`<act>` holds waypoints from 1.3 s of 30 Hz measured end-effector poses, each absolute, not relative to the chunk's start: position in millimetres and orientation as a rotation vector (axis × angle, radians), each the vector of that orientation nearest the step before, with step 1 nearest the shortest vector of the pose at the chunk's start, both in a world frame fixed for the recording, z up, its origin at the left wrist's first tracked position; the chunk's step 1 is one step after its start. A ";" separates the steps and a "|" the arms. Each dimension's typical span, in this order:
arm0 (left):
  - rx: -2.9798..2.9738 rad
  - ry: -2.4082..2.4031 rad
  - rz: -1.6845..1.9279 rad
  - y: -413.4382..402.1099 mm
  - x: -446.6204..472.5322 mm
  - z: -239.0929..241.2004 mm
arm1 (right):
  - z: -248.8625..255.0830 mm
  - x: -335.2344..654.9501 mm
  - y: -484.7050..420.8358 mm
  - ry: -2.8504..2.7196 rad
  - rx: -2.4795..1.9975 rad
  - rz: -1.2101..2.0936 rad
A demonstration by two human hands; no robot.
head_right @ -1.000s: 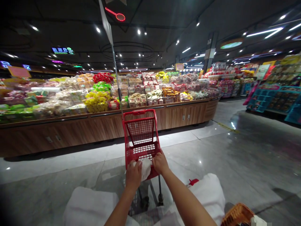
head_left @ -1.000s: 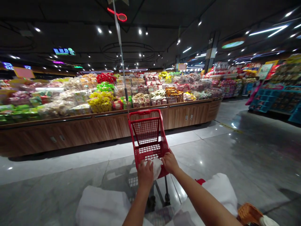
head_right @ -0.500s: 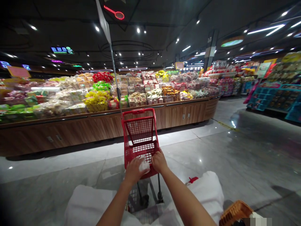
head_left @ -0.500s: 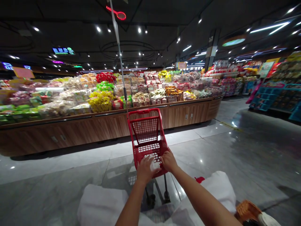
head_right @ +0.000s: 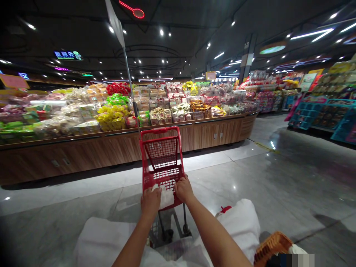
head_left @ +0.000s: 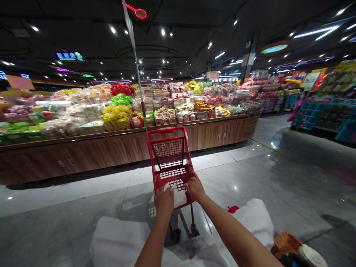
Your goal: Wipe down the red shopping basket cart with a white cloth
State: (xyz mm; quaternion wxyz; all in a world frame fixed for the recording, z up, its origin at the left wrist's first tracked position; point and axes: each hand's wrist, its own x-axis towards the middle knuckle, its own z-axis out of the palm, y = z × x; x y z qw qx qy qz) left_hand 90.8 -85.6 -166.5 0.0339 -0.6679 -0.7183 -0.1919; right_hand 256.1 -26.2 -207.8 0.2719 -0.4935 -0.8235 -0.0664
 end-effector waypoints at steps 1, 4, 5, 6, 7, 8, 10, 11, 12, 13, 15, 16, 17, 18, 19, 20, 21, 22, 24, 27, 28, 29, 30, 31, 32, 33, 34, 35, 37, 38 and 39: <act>-2.008 -2.171 -0.591 -86.7 88.2 -167.8 | -208.5 254.9 -26.5 -2.214 -1.331 -0.173; -2.109 -1.923 -0.612 -87.7 76.1 -174.7 | -210.0 252.1 -27.4 -2.205 -1.325 -0.158; -2.191 -1.861 -0.588 -87.9 71.1 -176.5 | -209.9 251.5 -27.7 -2.205 -1.320 -0.153; -2.274 -1.826 -0.542 -88.0 66.2 -177.5 | -209.7 251.0 -27.9 -2.208 -1.315 -0.149; -2.347 -1.817 -0.482 -88.1 61.8 -177.6 | -209.3 250.6 -28.0 -2.211 -1.312 -0.145; -2.406 -1.826 -0.413 -87.8 58.6 -176.7 | -208.9 250.2 -28.2 -2.212 -1.311 -0.141; -2.486 -1.862 -0.272 -85.7 58.7 -172.7 | -208.7 249.3 -28.1 -2.211 -1.315 -0.140; -2.513 -1.876 -0.209 -83.6 62.7 -170.2 | -209.1 248.8 -28.0 -2.207 -1.320 -0.143; -2.541 -1.882 -0.156 -81.0 69.6 -167.8 | -209.7 248.3 -27.7 -2.203 -1.326 -0.147; -2.568 -1.878 -0.118 -77.9 78.8 -165.8 | -210.6 248.0 -27.2 -2.201 -1.330 -0.151; -2.592 -1.875 -0.091 -71.6 101.3 -163.8 | -212.2 248.2 -26.0 -2.200 -1.337 -0.154; -2.591 -1.877 -0.095 -68.9 112.3 -163.7 | -212.7 248.9 -25.3 -2.205 -1.339 -0.153; -2.580 -1.883 -0.107 -66.9 121.4 -164.1 | -212.8 250.1 -24.6 -2.214 -1.343 -0.153; -2.565 -1.886 -0.120 -65.6 127.8 -164.9 | -212.4 251.8 -24.1 -2.226 -1.345 -0.153; -2.555 -1.876 -0.134 -65.0 130.5 -165.8 | -211.5 253.8 -23.7 -2.239 -1.348 -0.155; -2.556 -1.849 -0.143 -65.1 129.1 -166.8 | -210.2 256.1 -23.4 -2.252 -1.346 -0.159; -2.565 -1.812 -0.148 -65.7 123.8 -167.8 | -208.6 258.5 -23.1 -2.264 -1.342 -0.166; -2.571 -1.778 -0.144 -66.8 114.8 -168.7 | -206.8 260.8 -22.9 -2.270 -1.336 -0.173; -2.564 -1.725 -0.121 -69.7 89.5 -170.3 | -203.7 264.8 -22.3 -2.276 -1.324 -0.182; -2.554 -1.643 -0.103 -73.9 53.0 -171.6 | -201.9 266.9 -20.7 -2.275 -1.327 -0.175; -2.553 -1.625 -0.105 -74.7 46.5 -171.6 | -202.2 266.2 -20.3 -2.269 -1.336 -0.171; -2.550 -1.621 -0.108 -75.1 44.5 -171.5 | -203.0 264.8 -20.1 -2.261 -1.347 -0.167; -2.545 -1.633 -0.110 -74.9 47.0 -171.2 | -203.9 262.9 -20.2 -2.251 -1.358 -0.165; -2.542 -1.655 -0.110 -74.3 53.9 -170.9 | -205.0 260.7 -20.6 -2.241 -1.367 -0.163; -2.546 -1.678 -0.110 -73.4 64.5 -170.4 | -205.9 258.4 -21.4 -2.235 -1.372 -0.159; -2.557 -1.696 -0.112 -72.2 77.4 -169.9 | -206.6 256.2 -22.4 -2.237 -1.373 -0.151; -2.567 -1.716 -0.118 -71.1 91.4 -169.3 | -207.0 254.2 -23.6 -2.244 -1.372 -0.140; -2.571 -1.739 -0.129 -70.2 104.9 -168.8 | -207.1 252.6 -24.9 -2.254 -1.371 -0.126; -2.558 -1.779 -0.156 -69.6 124.9 -168.0 | -206.2 251.0 -27.2 -2.273 -1.372 -0.098; -2.549 -1.789 -0.162 -69.9 129.3 -168.0 | -205.4 251.1 -27.9 -2.279 -1.371 -0.091; -2.545 -1.788 -0.158 -70.5 129.5 -168.3 | -204.7 251.7 -28.3 -2.280 -1.368 -0.091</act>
